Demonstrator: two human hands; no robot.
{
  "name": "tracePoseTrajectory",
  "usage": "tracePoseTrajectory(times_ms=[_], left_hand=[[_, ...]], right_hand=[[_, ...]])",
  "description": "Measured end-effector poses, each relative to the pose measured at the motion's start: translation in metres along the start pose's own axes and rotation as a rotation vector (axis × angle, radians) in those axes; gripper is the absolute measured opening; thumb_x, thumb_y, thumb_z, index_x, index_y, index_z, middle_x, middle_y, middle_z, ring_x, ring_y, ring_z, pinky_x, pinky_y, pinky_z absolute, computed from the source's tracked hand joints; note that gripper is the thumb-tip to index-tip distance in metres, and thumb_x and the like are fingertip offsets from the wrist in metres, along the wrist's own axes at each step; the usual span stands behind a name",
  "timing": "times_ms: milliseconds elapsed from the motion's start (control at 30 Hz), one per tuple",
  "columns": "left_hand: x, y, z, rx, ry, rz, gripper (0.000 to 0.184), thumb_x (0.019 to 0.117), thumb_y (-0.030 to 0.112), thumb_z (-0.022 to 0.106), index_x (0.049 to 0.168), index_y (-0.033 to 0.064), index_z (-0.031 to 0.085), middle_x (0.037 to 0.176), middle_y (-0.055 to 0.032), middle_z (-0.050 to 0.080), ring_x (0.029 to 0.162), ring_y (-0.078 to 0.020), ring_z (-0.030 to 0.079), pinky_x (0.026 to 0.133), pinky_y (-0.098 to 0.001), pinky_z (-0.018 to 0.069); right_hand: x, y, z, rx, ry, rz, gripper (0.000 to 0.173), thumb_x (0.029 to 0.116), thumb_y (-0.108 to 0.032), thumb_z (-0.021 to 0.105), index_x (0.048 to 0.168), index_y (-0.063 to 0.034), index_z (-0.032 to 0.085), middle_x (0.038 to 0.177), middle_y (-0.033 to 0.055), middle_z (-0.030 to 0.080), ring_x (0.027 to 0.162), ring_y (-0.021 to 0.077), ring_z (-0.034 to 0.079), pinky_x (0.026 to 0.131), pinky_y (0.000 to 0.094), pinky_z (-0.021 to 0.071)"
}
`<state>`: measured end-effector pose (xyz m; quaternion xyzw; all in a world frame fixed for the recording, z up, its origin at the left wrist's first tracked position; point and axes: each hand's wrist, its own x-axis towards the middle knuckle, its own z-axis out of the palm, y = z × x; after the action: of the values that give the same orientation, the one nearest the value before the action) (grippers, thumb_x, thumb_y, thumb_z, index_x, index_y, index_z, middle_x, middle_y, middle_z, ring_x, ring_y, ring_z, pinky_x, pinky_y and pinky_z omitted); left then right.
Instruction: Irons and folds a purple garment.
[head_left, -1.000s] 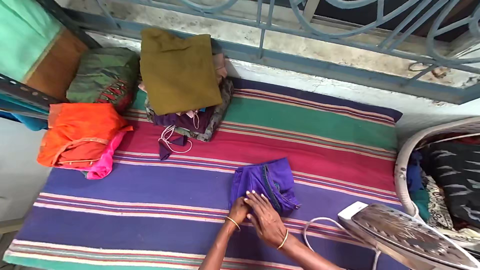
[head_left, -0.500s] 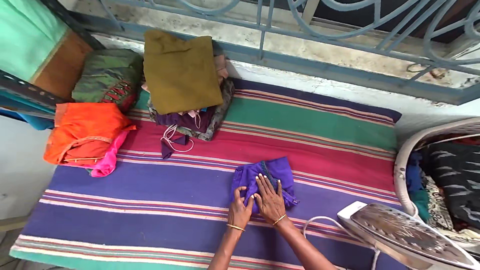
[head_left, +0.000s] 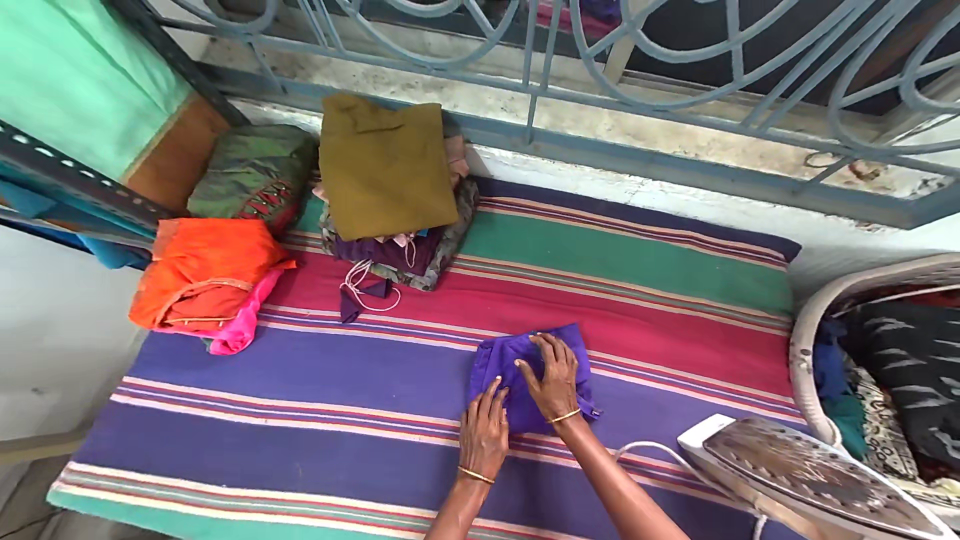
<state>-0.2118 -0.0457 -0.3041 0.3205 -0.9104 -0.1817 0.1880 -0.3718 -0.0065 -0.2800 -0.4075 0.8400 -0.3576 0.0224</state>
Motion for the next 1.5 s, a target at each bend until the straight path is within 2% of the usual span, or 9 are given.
tracePoseTrajectory(times_ms=[100, 267, 600, 667, 867, 1000, 1167, 1333, 1500], left_hand=[[-0.002, 0.001, 0.002, 0.025, 0.047, 0.031, 0.034, 0.0955, 0.011, 0.051, 0.121, 0.0069, 0.074, 0.137, -0.0087, 0.067, 0.109, -0.0348, 0.070, 0.077, -0.0494, 0.0566], [-0.005, 0.000, 0.005, 0.024, 0.069, 0.110, 0.042, 0.0899, 0.002, 0.054, 0.125, 0.0124, 0.073, 0.134, -0.0026, 0.070, 0.115, -0.0338, 0.068, 0.083, -0.0490, 0.0549], [-0.004, -0.004, 0.006, 0.023, 0.026, 0.112, 0.042, 0.0895, 0.001, 0.052, 0.125, 0.0089, 0.073, 0.134, -0.0057, 0.069, 0.116, -0.0350, 0.068, 0.087, -0.0519, 0.0549], [-0.005, -0.002, 0.006, 0.042, 0.036, 0.114, 0.043, 0.0882, 0.000, 0.053, 0.126, 0.0085, 0.073, 0.134, -0.0062, 0.069, 0.116, -0.0365, 0.067, 0.087, -0.0537, 0.0543], [0.000, 0.012, -0.004, 0.151, 0.049, 0.237, 0.042, 0.0865, -0.003, 0.061, 0.122, 0.0137, 0.075, 0.129, 0.0012, 0.073, 0.117, -0.0219, 0.069, 0.085, -0.0467, 0.0512], [0.003, 0.017, -0.011, 0.049, -0.181, 0.256, 0.050, 0.0841, 0.006, 0.055, 0.132, -0.0022, 0.067, 0.138, -0.0152, 0.066, 0.124, -0.0324, 0.066, 0.097, -0.0573, 0.0513], [0.023, 0.039, -0.029, 0.159, -0.778, 0.063, 0.091, 0.0819, 0.007, 0.067, 0.161, -0.0035, 0.023, 0.169, -0.0188, 0.022, 0.155, -0.0355, 0.026, 0.119, -0.0622, 0.0224], [0.020, 0.027, -0.003, 0.169, -0.352, 0.191, 0.063, 0.0770, -0.005, 0.072, 0.139, -0.0041, 0.060, 0.145, -0.0180, 0.060, 0.125, -0.0394, 0.063, 0.094, -0.0578, 0.0508], [0.079, 0.042, -0.064, -0.024, -0.773, -0.067, 0.055, 0.0943, 0.006, 0.062, 0.148, 0.0093, 0.055, 0.137, -0.0188, 0.065, 0.129, -0.0372, 0.060, 0.108, -0.0538, 0.0453]], right_hand=[[0.020, 0.002, -0.004, 0.004, -0.094, 0.010, 0.038, 0.0919, -0.028, 0.076, 0.122, -0.0064, 0.072, 0.139, 0.0197, 0.062, 0.132, 0.0448, 0.053, 0.107, 0.0644, 0.0415], [0.052, 0.020, -0.003, 0.117, -0.173, -0.013, 0.013, 0.0879, -0.017, 0.079, 0.091, -0.0034, 0.080, 0.123, 0.0165, 0.072, 0.121, 0.0434, 0.062, 0.099, 0.0631, 0.0466], [0.085, 0.065, -0.081, 0.296, 0.064, 0.378, 0.020, 0.0989, -0.013, 0.066, 0.102, 0.0063, 0.073, 0.130, 0.0218, 0.067, 0.121, 0.0349, 0.063, 0.104, 0.0499, 0.0470], [0.072, 0.069, -0.091, 0.269, 0.108, 0.339, 0.021, 0.0983, -0.012, 0.066, 0.101, 0.0077, 0.072, 0.126, 0.0227, 0.068, 0.118, 0.0363, 0.063, 0.102, 0.0512, 0.0478], [0.018, 0.040, -0.070, 0.199, -0.193, 0.114, 0.018, 0.0969, -0.010, 0.067, 0.110, 0.0027, 0.072, 0.128, 0.0190, 0.068, 0.116, 0.0378, 0.065, 0.099, 0.0559, 0.0519], [-0.032, 0.025, -0.053, 0.247, -0.154, 0.113, 0.025, 0.0947, -0.007, 0.066, 0.117, 0.0013, 0.070, 0.119, 0.0159, 0.072, 0.114, 0.0336, 0.067, 0.100, 0.0508, 0.0533], [-0.109, 0.029, -0.062, 0.135, -0.142, -0.028, 0.020, 0.0949, -0.011, 0.061, 0.105, -0.0076, 0.077, 0.113, 0.0072, 0.076, 0.112, 0.0314, 0.070, 0.098, 0.0559, 0.0521], [-0.157, 0.048, -0.087, 0.078, -0.108, -0.059, 0.022, 0.0953, -0.015, 0.057, 0.101, -0.0087, 0.077, 0.111, 0.0067, 0.077, 0.108, 0.0306, 0.071, 0.094, 0.0522, 0.0543], [-0.174, 0.063, -0.111, 0.156, -0.056, -0.042, 0.022, 0.0935, -0.009, 0.055, 0.099, -0.0047, 0.076, 0.109, 0.0105, 0.077, 0.106, 0.0265, 0.072, 0.096, 0.0395, 0.0552]])
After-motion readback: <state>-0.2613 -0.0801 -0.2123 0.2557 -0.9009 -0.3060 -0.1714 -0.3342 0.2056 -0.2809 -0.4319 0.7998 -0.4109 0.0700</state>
